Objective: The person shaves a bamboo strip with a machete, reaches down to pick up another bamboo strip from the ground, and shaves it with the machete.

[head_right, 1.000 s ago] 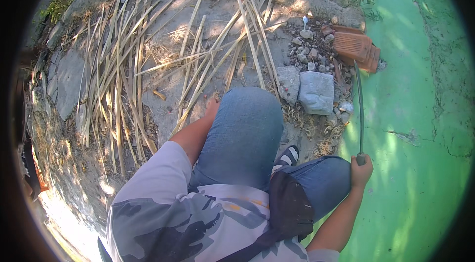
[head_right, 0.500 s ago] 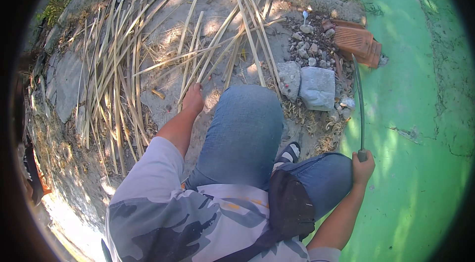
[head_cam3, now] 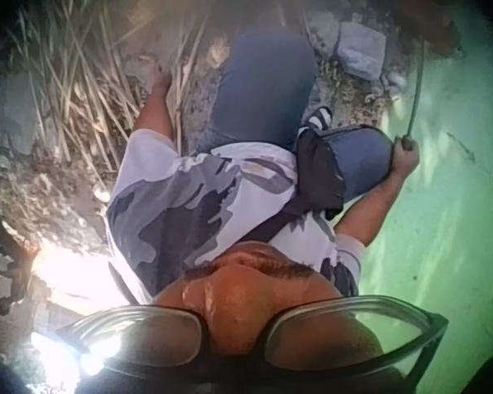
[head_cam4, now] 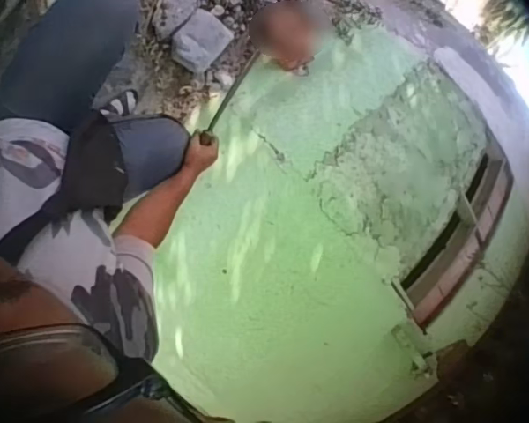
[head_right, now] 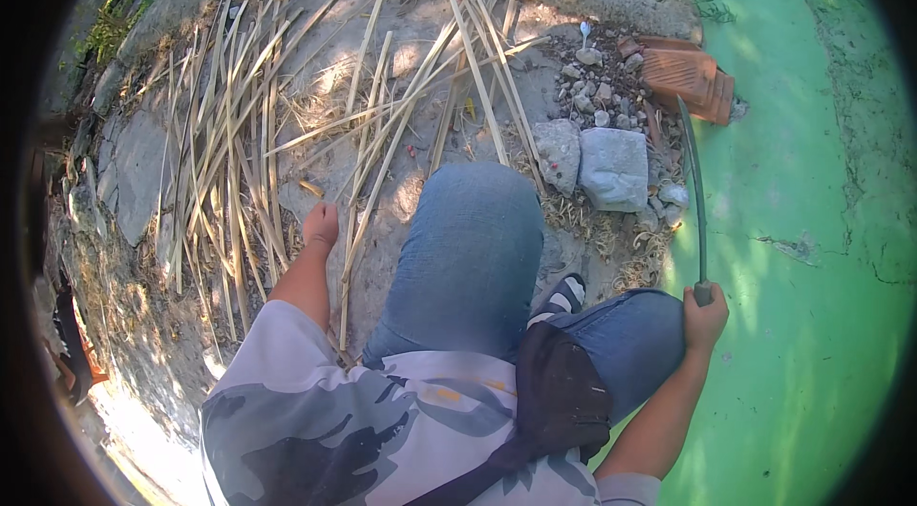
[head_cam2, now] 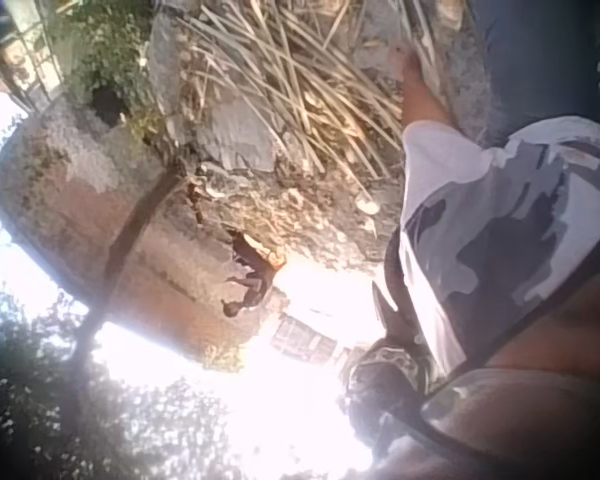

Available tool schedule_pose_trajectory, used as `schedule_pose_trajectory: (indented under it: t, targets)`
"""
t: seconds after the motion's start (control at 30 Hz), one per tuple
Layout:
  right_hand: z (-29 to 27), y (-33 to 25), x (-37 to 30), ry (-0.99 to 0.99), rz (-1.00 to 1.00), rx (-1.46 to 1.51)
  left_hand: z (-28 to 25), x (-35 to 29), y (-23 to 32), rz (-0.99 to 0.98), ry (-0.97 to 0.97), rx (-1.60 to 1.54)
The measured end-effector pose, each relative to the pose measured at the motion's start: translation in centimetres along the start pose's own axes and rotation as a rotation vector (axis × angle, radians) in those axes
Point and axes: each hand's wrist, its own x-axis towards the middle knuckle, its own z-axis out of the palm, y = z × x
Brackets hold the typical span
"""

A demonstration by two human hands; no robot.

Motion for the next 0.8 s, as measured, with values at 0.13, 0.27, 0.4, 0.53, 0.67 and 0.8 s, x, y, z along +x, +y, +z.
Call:
schedule_pose_trajectory:
  t: [0.13,0.27,0.4,0.53,0.67,0.8]
  targets:
    - [0.1,-0.3,0.6,-0.061,0.046,-0.005,0.1,0.9,-12.6,0.097,0.133,0.01]
    - [-0.4,0.5,0.4,-0.051,0.047,-0.013,-2.2,-0.9,-12.2,-0.082,0.215,-0.429]
    - [-0.3,0.3,0.5,-0.061,0.047,0.012,-4.3,-3.0,-10.4,-0.113,0.247,-0.093]
    - [-0.3,0.1,0.3,-0.044,0.035,0.005,-2.7,-5.6,-3.8,0.155,0.404,0.325]
    - [-0.8,0.0,0.1,-0.032,0.047,0.035,1.5,-4.8,6.2,0.541,-0.03,0.367]
    - [-1.6,1.3,-0.5,-0.004,0.074,0.002,10.6,-1.1,15.6,0.646,-0.644,0.147]
